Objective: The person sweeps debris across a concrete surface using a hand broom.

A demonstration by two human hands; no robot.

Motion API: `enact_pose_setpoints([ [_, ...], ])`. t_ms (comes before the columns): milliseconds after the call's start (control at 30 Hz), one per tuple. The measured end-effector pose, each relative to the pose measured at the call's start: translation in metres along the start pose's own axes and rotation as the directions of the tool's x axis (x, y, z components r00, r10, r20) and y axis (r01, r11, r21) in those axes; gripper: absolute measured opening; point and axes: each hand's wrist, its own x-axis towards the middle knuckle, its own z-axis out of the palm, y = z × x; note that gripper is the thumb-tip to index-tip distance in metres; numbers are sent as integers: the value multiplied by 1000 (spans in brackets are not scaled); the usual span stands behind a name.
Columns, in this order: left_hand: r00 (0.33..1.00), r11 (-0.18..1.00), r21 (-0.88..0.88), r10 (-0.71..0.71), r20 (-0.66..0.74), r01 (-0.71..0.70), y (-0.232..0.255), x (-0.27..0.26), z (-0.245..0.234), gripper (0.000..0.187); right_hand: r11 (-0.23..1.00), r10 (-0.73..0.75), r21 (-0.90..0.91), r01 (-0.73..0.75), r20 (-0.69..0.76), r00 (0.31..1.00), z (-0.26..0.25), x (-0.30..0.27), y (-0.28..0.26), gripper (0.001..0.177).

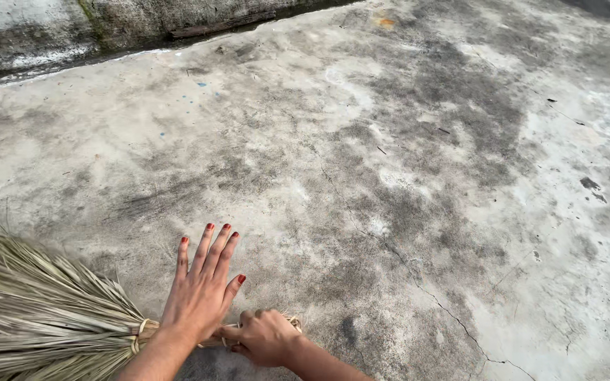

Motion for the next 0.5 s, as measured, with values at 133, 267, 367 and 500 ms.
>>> enact_pose_setpoints([
  [133,867,953,255,-262,423,163,-30,-31,5,77,980,164,-142,-140,174,971,-21,-2,41,48],
  [267,987,985,62,-159,-12,160,-54,-51,10,77,885,445,-221,-410,138,885,-42,-38,107,59],
  [367,985,983,75,-162,-55,165,-61,-47,11,75,707,701,-147,-692,17,713,-45,-93,159,61],
  [500,633,885,421,-443,635,198,-55,-29,-14,74,326,942,-92,-941,-60,332,-60,-143,218,66],
])
